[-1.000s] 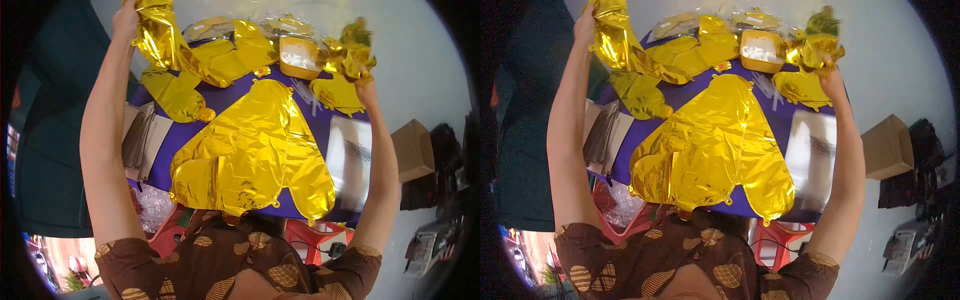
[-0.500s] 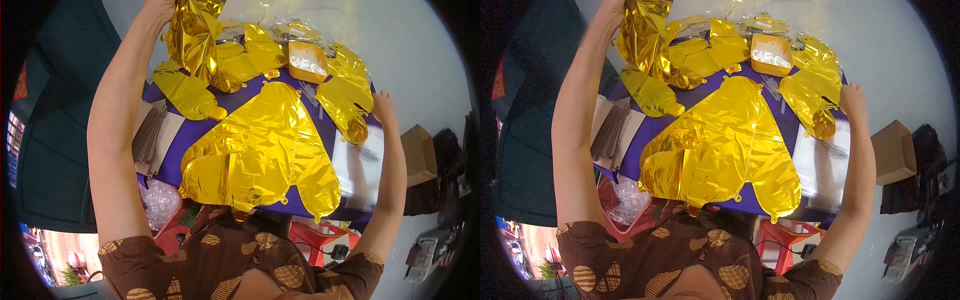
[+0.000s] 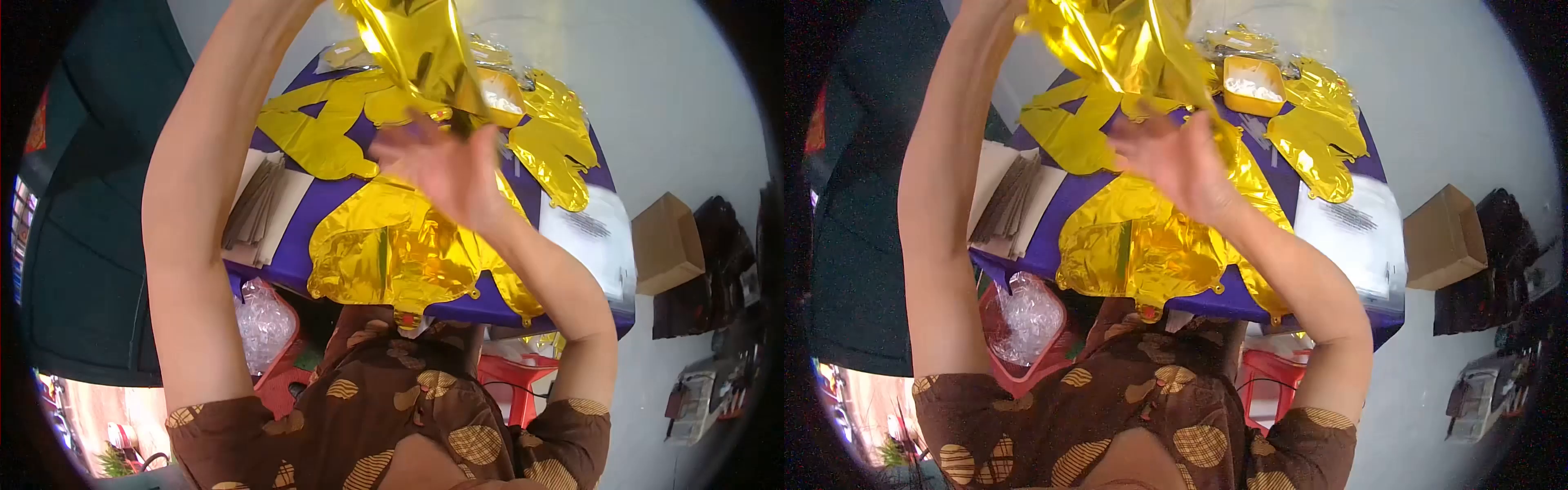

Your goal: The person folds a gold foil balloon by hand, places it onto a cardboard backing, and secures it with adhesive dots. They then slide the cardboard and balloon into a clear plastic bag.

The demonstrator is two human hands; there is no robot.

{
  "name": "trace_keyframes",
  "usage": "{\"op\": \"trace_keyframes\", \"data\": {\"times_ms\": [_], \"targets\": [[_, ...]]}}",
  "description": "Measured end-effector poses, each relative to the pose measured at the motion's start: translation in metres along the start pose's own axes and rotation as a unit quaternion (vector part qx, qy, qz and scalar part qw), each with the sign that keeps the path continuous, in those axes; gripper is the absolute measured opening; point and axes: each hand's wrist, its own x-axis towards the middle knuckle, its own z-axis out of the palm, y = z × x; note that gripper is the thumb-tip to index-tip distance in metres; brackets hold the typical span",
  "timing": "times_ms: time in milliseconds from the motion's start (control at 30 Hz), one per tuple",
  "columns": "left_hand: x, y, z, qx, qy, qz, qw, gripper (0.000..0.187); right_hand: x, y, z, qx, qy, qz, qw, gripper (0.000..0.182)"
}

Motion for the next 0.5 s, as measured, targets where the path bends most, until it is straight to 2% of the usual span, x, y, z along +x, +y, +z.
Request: {"op": "trace_keyframes", "data": {"times_ms": [33, 100, 200, 300, 333, 433, 467, 500], "targets": [[-0.008, 0.002, -0.01, 0.007, -0.01, -0.012, 1.0, 0.013, 0.009, -0.01, 0.001, 0.04, 0.022, -0.057, 0.997, 0.101], [-0.025, 0.002, -0.039, 0.02, -0.031, -0.036, 0.999, 0.014, 0.02, -0.041, 0.008, 0.03, 0.162, -0.131, 0.978, 0.117], [-0.06, -0.003, -0.068, 0.038, -0.017, -0.088, 0.995, 0.019, 0.019, -0.078, 0.024, -0.076, 0.24, -0.192, 0.949, 0.109], [-0.103, -0.016, -0.091, 0.107, -0.03, -0.089, 0.99, 0.03, 0.013, -0.093, 0.014, -0.032, 0.251, -0.172, 0.952, 0.099], [-0.116, -0.018, -0.094, 0.104, -0.02, -0.097, 0.99, 0.027, 0.011, -0.093, 0.012, -0.012, 0.3, -0.198, 0.933, 0.092], [-0.16, -0.017, -0.103, 0.096, 0.002, -0.139, 0.986, 0.023, -0.002, -0.097, -0.009, -0.002, 0.307, -0.146, 0.94, 0.088], [-0.176, -0.017, -0.106, 0.093, 0.002, -0.166, 0.982, 0.024, -0.003, -0.096, -0.016, 0.013, 0.309, -0.13, 0.942, 0.067], [-0.19, -0.016, -0.109, 0.09, 0.002, -0.192, 0.977, 0.025, -0.005, -0.093, -0.026, -0.034, 0.335, -0.091, 0.937, 0.057]]}}
